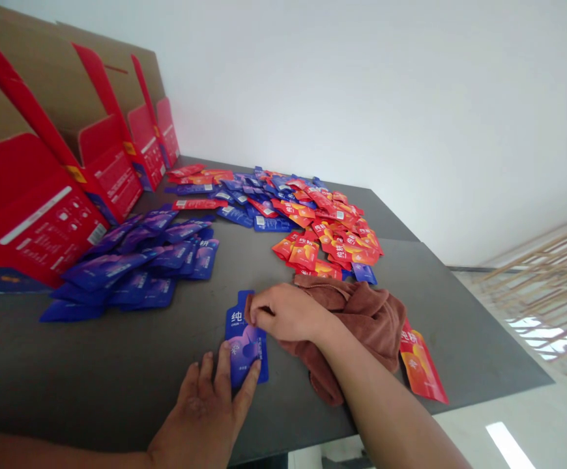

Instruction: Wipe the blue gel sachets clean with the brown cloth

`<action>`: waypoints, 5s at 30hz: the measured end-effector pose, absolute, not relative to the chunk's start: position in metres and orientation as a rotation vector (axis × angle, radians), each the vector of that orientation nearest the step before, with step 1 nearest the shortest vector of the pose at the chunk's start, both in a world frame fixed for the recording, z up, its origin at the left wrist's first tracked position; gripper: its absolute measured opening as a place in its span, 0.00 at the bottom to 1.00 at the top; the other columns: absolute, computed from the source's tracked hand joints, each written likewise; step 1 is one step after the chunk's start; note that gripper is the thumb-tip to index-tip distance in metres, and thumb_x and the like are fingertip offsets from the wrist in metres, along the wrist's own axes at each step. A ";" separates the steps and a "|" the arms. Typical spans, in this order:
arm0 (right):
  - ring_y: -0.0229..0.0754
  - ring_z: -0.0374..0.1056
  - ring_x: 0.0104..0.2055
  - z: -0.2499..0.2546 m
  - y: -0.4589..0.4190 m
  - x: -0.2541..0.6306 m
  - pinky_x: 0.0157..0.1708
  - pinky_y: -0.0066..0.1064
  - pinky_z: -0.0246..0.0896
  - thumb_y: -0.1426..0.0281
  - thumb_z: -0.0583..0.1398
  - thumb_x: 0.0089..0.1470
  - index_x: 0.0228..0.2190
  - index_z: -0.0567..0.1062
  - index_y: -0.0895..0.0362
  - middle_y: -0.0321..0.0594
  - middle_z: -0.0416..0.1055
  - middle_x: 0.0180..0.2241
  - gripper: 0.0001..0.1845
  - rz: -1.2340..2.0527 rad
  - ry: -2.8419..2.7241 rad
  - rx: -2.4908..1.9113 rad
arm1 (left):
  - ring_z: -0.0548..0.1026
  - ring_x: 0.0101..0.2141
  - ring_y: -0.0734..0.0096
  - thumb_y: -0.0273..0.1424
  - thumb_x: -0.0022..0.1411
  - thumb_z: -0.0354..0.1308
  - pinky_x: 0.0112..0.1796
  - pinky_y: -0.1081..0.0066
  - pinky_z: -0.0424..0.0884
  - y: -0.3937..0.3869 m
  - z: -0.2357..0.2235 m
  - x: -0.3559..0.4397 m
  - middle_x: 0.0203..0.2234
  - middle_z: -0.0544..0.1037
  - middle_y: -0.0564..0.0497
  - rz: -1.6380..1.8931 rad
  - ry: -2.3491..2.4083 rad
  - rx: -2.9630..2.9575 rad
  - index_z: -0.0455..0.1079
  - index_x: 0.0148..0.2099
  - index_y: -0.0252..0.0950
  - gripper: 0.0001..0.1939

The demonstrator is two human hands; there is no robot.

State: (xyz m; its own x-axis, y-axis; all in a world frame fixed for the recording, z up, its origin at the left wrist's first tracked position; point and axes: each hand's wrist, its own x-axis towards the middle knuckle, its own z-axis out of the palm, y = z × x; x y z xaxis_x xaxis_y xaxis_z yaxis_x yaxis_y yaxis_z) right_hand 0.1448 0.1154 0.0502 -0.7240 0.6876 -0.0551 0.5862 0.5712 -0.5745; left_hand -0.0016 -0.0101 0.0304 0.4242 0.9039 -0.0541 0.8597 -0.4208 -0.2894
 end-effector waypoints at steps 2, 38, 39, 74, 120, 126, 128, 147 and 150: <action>0.34 0.67 0.33 0.049 0.119 0.147 0.35 0.23 0.57 0.78 0.50 0.51 0.29 0.74 0.59 0.37 0.73 0.31 0.12 0.828 -2.550 -1.080 | 0.70 0.47 0.51 0.23 0.56 0.50 0.44 0.55 0.67 -0.010 0.029 -0.001 0.50 0.69 0.35 0.307 -1.544 -2.444 0.54 0.55 0.53 0.27; 0.38 0.63 0.40 0.056 0.104 0.122 0.41 0.27 0.57 0.81 0.51 0.49 0.39 0.73 0.57 0.40 0.69 0.38 0.18 0.763 -2.776 -0.793 | 0.69 0.48 0.54 0.20 0.56 0.49 0.47 0.55 0.64 -0.014 0.025 0.004 0.50 0.70 0.38 0.315 -1.662 -2.450 0.53 0.55 0.54 0.29; 0.37 0.63 0.40 0.056 0.103 0.122 0.40 0.27 0.57 0.81 0.52 0.48 0.39 0.73 0.57 0.39 0.69 0.38 0.18 0.806 -2.805 -0.731 | 0.69 0.48 0.53 0.22 0.56 0.49 0.47 0.54 0.64 -0.014 0.025 0.004 0.50 0.70 0.38 0.314 -1.654 -2.459 0.53 0.55 0.54 0.29; 0.40 0.64 0.42 0.055 0.105 0.123 0.44 0.32 0.56 0.80 0.51 0.51 0.42 0.71 0.57 0.41 0.70 0.40 0.18 0.676 -2.590 -1.009 | 0.70 0.47 0.53 0.26 0.56 0.51 0.46 0.55 0.65 -0.015 0.023 0.005 0.49 0.72 0.40 0.209 -1.680 -2.454 0.58 0.53 0.55 0.24; 0.41 0.66 0.42 0.068 0.098 0.133 0.42 0.30 0.55 0.70 0.51 0.57 0.49 0.67 0.54 0.39 0.71 0.42 0.18 0.627 -2.662 -1.051 | 0.71 0.46 0.53 0.34 0.55 0.54 0.45 0.58 0.66 -0.013 0.032 0.004 0.47 0.72 0.40 0.139 -1.735 -2.442 0.61 0.50 0.55 0.20; 0.41 0.65 0.44 0.072 0.089 0.124 0.45 0.32 0.53 0.69 0.51 0.58 0.50 0.64 0.56 0.40 0.70 0.44 0.18 0.820 -2.712 -0.810 | 0.70 0.47 0.51 0.34 0.56 0.53 0.47 0.56 0.65 -0.014 0.032 0.004 0.47 0.72 0.37 0.147 -1.745 -2.480 0.60 0.51 0.52 0.20; 0.40 0.65 0.42 0.074 0.086 0.122 0.45 0.32 0.53 0.70 0.51 0.58 0.48 0.66 0.56 0.40 0.72 0.40 0.16 0.897 -2.746 -0.737 | 0.70 0.47 0.51 0.34 0.56 0.53 0.47 0.56 0.65 -0.015 0.032 0.004 0.46 0.73 0.37 0.164 -1.743 -2.502 0.60 0.51 0.52 0.19; 0.40 0.66 0.44 0.073 0.094 0.130 0.46 0.32 0.55 0.71 0.49 0.58 0.48 0.68 0.56 0.41 0.71 0.45 0.17 0.721 -2.706 -0.918 | 0.70 0.48 0.54 0.25 0.56 0.51 0.47 0.55 0.64 -0.016 0.026 0.005 0.48 0.72 0.41 0.199 -1.723 -2.482 0.57 0.53 0.53 0.25; 0.40 0.67 0.44 0.073 0.094 0.132 0.44 0.31 0.56 0.71 0.50 0.58 0.48 0.69 0.56 0.41 0.71 0.44 0.17 0.734 -2.723 -0.921 | 0.69 0.48 0.55 0.26 0.56 0.51 0.47 0.55 0.63 -0.016 0.025 0.004 0.48 0.72 0.41 0.171 -1.744 -2.492 0.58 0.53 0.53 0.24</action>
State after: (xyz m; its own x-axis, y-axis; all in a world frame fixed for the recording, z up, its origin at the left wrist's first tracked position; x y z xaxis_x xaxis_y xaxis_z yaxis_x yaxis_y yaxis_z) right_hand 0.1317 0.0938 0.0727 -0.7935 0.6085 0.0072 0.5224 0.6873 -0.5048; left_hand 0.0039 -0.0159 0.0247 0.3399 0.9397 -0.0369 0.9290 -0.3417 -0.1420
